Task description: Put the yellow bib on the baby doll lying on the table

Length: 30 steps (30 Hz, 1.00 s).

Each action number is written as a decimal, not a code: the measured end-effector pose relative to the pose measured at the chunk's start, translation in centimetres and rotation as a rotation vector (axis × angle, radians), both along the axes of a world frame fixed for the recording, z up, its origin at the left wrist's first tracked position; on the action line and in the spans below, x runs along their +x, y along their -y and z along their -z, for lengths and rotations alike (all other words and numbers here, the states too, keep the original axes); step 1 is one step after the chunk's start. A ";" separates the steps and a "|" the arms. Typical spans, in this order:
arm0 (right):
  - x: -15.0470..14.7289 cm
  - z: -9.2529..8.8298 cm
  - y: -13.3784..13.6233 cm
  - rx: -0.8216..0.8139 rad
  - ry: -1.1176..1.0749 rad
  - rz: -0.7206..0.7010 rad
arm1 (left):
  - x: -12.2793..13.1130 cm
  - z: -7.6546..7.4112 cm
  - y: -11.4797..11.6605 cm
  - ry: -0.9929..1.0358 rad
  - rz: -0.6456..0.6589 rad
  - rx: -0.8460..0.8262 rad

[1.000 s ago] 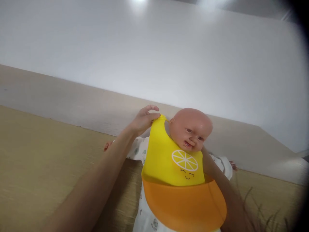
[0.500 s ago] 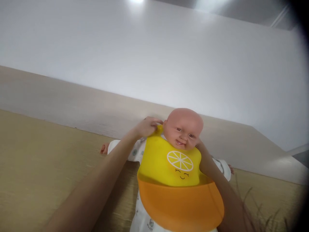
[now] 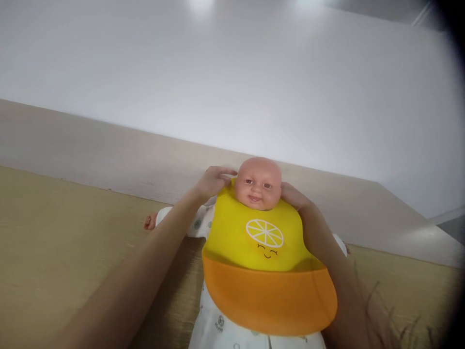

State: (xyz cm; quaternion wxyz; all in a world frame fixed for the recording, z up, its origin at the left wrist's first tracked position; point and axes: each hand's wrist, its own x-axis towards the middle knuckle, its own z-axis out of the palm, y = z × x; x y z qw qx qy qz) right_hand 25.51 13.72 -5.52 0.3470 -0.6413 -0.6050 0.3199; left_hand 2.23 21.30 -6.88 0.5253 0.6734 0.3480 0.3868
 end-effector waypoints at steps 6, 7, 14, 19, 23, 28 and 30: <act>1.3 0.9 -0.2 -0.090 -0.112 -0.138 | 0.3 0.1 0.2 -0.044 -0.113 -0.031; 1.5 1.0 -0.4 -0.106 -0.061 -0.135 | 0.3 0.2 0.2 -0.063 -0.127 -0.041; 1.9 1.3 -1.5 -0.200 0.165 -0.081 | 0.5 1.8 0.1 -0.125 -0.157 -0.039; 2.2 1.7 -1.7 -0.186 0.143 -0.161 | 0.4 2.3 0.1 -0.071 -0.115 -0.070; 2.5 2.0 -1.8 -0.181 0.130 -0.190 | 0.4 2.3 0.0 -0.059 -0.120 -0.084; 2.3 2.1 -1.4 -0.211 0.137 -0.161 | 0.0 2.1 0.1 -0.102 -0.134 -0.094; 2.2 1.9 -0.7 -0.232 0.139 -0.112 | -0.2 1.7 0.5 -0.168 -0.145 -0.092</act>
